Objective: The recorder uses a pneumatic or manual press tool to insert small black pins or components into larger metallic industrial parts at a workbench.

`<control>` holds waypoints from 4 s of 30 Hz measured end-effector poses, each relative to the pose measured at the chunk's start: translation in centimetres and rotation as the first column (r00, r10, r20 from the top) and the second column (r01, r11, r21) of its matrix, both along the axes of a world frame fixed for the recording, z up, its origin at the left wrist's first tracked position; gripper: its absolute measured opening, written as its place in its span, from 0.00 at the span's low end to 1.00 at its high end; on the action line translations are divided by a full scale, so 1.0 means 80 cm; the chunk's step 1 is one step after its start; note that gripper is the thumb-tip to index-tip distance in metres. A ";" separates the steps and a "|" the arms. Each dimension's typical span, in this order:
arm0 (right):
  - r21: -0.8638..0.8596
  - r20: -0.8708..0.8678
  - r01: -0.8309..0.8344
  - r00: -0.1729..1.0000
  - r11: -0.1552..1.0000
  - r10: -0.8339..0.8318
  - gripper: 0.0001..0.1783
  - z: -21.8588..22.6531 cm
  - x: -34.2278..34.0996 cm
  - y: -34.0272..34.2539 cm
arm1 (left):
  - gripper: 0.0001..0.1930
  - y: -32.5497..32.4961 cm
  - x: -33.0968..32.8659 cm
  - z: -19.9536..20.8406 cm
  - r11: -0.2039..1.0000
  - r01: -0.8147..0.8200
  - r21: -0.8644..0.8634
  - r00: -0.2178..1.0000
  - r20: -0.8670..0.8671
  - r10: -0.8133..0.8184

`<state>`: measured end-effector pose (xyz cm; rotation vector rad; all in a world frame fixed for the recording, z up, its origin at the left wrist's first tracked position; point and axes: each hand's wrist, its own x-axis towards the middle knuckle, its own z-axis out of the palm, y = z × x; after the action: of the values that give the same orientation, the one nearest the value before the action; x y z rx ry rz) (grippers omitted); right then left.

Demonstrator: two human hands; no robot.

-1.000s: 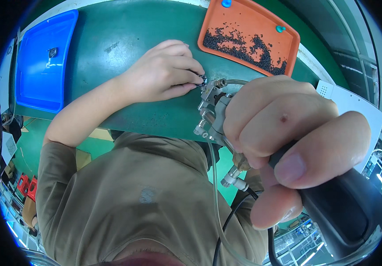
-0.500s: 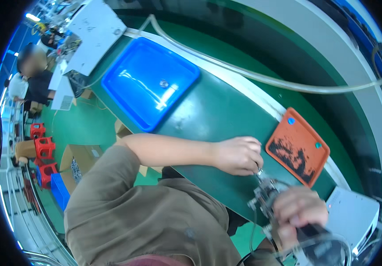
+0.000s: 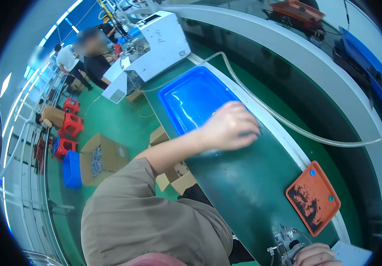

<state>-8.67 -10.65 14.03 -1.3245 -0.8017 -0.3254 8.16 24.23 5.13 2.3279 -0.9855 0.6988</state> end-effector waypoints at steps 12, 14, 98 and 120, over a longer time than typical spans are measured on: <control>-0.095 -0.018 -0.267 0.964 0.959 0.267 0.23 -0.010 0.023 -0.004 | 0.16 0.122 0.017 -0.062 0.948 -0.307 0.088 0.903 -0.287 0.319; -0.059 -0.013 -0.104 0.995 0.993 0.103 0.19 -0.012 0.012 0.004 | 0.16 0.114 0.023 -0.067 0.959 -0.270 0.083 0.911 -0.302 0.282; 0.010 -0.080 -0.031 0.996 0.999 0.032 0.18 -0.004 0.022 0.036 | 0.68 0.012 0.296 -0.095 0.750 -0.291 0.594 0.464 -0.598 0.653; -0.022 -0.090 -0.004 0.996 1.000 0.002 0.38 -0.027 0.019 0.011 | 0.66 0.016 0.295 -0.122 0.745 -0.350 0.568 0.530 -0.536 0.658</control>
<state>-7.13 -9.78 11.85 -1.3495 -0.7336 -0.2535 31.74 25.53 -4.59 2.9041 -0.0246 -0.3152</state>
